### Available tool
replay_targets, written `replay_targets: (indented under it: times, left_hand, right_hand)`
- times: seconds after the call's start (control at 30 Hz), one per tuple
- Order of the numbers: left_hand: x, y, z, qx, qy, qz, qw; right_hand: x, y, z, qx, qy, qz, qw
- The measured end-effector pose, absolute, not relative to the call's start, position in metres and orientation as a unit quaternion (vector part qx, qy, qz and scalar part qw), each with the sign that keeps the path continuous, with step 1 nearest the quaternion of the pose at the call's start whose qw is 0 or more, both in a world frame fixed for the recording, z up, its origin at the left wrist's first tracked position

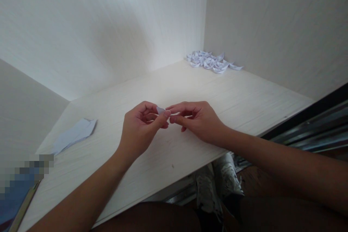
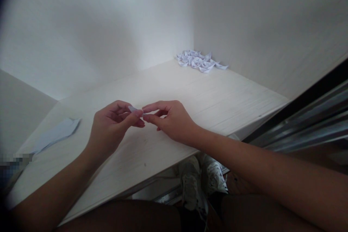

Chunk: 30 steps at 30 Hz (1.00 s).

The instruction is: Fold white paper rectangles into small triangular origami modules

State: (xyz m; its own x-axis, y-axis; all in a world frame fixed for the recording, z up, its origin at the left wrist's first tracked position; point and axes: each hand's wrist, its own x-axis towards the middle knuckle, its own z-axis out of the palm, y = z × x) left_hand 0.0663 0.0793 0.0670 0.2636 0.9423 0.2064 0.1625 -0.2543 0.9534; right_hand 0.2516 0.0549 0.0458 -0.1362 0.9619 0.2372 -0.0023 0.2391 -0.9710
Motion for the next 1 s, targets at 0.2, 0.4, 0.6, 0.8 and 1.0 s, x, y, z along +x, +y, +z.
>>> replay_targets:
  times: [0.2,0.4,0.6,0.8,1.0]
  left_hand:
    - [0.0643,0.0784,0.0635,0.683,0.420,0.460,0.382]
    - [0.0636,0.0761,0.0649,0.720,0.398,0.442,0.358]
    - [0.0633,0.0732,0.0650,0.741,0.387,0.413,0.362]
    - [0.0654,0.0709,0.0684,0.756,0.390,0.413,0.326]
    - [0.0682,0.0703,0.0717,0.774,0.384,0.402,0.302]
  right_hand:
    - [0.2510,0.0524,0.0448,-0.399,-0.620,0.440,0.512]
    - [0.2514,0.0508,0.0497,-0.400,-0.599,0.457,0.522]
    - [0.2519,0.0518,0.0503,-0.408,-0.593,0.452,0.527]
    - [0.2509,0.0502,0.0523,-0.423,-0.602,0.422,0.529]
    - [0.2518,0.0497,0.0518,-0.456,-0.624,0.358,0.524]
